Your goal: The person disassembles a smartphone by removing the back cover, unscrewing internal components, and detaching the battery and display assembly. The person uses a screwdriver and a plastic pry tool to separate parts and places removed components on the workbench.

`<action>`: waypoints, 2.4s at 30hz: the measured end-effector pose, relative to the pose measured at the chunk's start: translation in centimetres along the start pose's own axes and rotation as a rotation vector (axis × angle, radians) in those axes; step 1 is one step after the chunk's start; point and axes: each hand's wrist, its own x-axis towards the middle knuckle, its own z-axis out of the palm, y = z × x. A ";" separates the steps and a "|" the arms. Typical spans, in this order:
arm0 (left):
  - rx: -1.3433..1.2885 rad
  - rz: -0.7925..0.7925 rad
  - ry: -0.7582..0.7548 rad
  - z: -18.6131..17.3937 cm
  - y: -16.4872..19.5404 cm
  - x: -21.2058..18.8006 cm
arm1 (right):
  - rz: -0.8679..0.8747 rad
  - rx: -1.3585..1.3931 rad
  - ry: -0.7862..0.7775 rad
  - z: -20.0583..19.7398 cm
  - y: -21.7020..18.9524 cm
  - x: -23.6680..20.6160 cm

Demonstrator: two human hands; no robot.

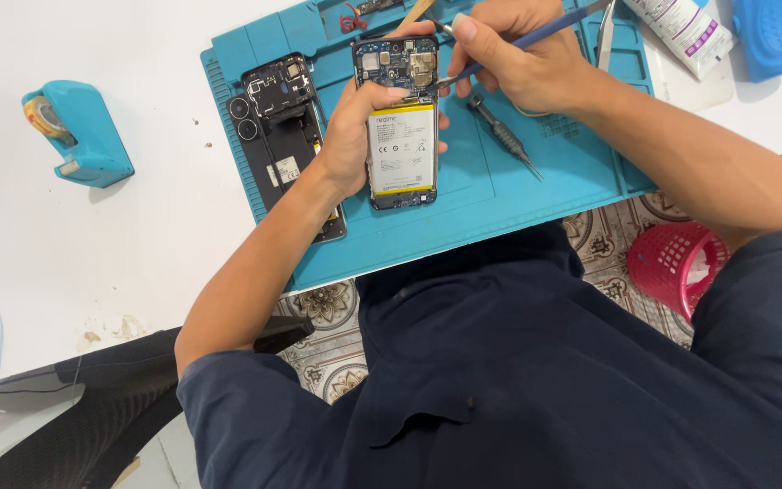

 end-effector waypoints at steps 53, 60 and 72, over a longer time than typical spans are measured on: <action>-0.057 0.245 -0.080 -1.2 -1.2 0.0 | -0.495 -0.717 -0.074 1.5 -2.6 0.9; -0.033 0.206 -0.070 -1.1 -1.2 0.1 | -0.396 -0.623 -0.076 1.5 -1.8 0.7; -0.070 0.184 -0.070 -0.9 -1.6 -0.1 | -0.345 -0.581 -0.084 1.5 -1.9 0.5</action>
